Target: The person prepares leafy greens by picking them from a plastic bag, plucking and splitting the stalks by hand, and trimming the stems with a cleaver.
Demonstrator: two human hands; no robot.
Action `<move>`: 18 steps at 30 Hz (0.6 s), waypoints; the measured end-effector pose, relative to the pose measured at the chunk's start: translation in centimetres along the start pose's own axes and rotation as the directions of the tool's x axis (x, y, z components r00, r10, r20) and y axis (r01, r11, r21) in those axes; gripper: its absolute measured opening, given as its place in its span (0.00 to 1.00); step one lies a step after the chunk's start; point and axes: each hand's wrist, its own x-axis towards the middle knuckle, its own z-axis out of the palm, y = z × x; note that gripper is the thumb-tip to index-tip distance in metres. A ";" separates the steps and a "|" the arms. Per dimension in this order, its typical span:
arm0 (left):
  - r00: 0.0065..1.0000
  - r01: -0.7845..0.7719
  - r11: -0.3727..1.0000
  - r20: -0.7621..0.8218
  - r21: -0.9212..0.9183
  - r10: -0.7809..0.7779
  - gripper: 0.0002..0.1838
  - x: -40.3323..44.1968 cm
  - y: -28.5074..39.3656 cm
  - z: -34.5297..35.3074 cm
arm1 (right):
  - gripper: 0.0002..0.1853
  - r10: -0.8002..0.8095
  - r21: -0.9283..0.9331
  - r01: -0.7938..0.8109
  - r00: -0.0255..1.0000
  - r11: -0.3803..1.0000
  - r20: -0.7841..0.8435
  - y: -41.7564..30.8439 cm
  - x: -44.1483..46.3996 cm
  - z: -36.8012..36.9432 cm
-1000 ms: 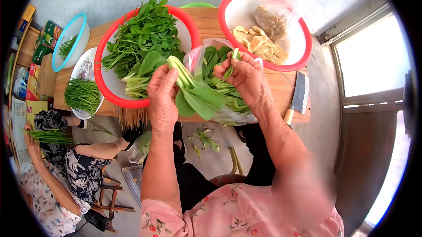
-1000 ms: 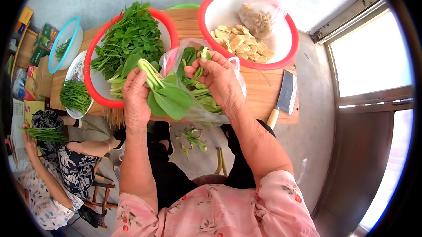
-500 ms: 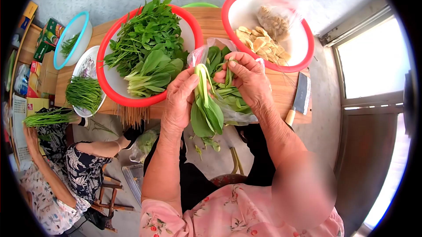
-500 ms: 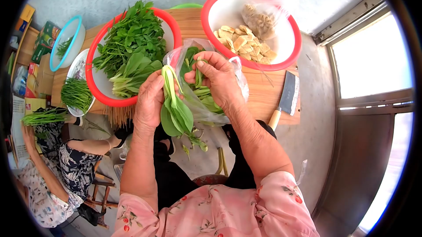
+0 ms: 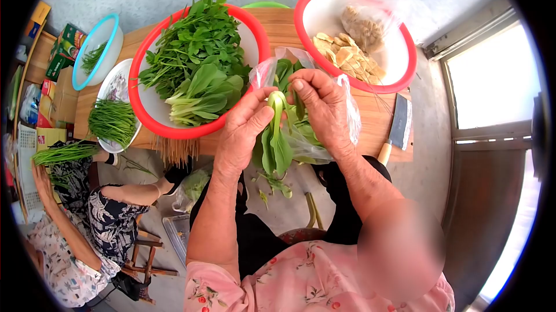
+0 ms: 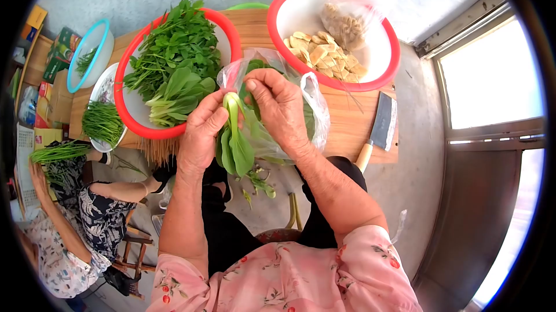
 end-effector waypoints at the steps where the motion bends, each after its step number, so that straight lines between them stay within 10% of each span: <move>1: 1.000 -0.024 1.000 0.021 0.015 0.023 0.21 0.1 0.0 0.1 | 0.06 0.001 0.001 -0.001 1.000 1.000 -0.002 0.3 0.1 0.2; 3: 1.000 -0.021 1.000 0.018 0.000 0.021 0.21 0.1 -0.1 -0.1 | 0.04 -0.677 -0.674 0.580 0.719 0.458 0.159 0.6 0.4 0.6; 5: 1.000 -0.022 1.000 0.013 -0.015 0.022 0.21 0.0 0.0 -0.5 | 0.04 -0.755 -0.765 0.583 0.623 0.274 0.204 -0.6 0.6 0.4; 7: 1.000 0.005 0.992 0.005 -0.128 -0.005 0.19 0.0 0.2 -1.0 | 0.04 -0.247 -0.210 0.250 0.968 0.945 0.042 -1.1 0.9 -0.1; 9: 1.000 0.027 0.989 0.010 -0.146 -0.025 0.18 -0.1 0.6 -1.2 | 0.03 -0.103 -0.096 0.104 0.995 0.990 0.015 -1.5 0.6 -0.5; 11: 0.999 0.023 0.966 -0.026 -0.256 -0.030 0.18 -0.3 0.9 -1.1 | 0.04 -0.589 -0.496 0.539 0.805 0.681 0.067 -0.8 0.6 -0.8; 12: 0.998 0.036 0.965 -0.049 -0.260 -0.050 0.18 -0.3 1.0 -1.2 | 0.07 -0.361 -0.238 0.347 0.932 0.907 -0.017 -1.3 0.2 -0.4; 15: 0.998 0.048 0.955 -0.032 -0.294 -0.060 0.19 -0.4 1.1 -1.0 | 0.08 -0.072 0.141 0.066 0.997 0.988 0.040 -1.4 0.0 -0.4; 18: 0.997 0.057 0.956 -0.032 -0.288 -0.069 0.18 -1.0 0.5 -0.6 | 0.09 0.011 0.102 -0.019 0.997 0.995 0.076 -2.1 -1.2 0.9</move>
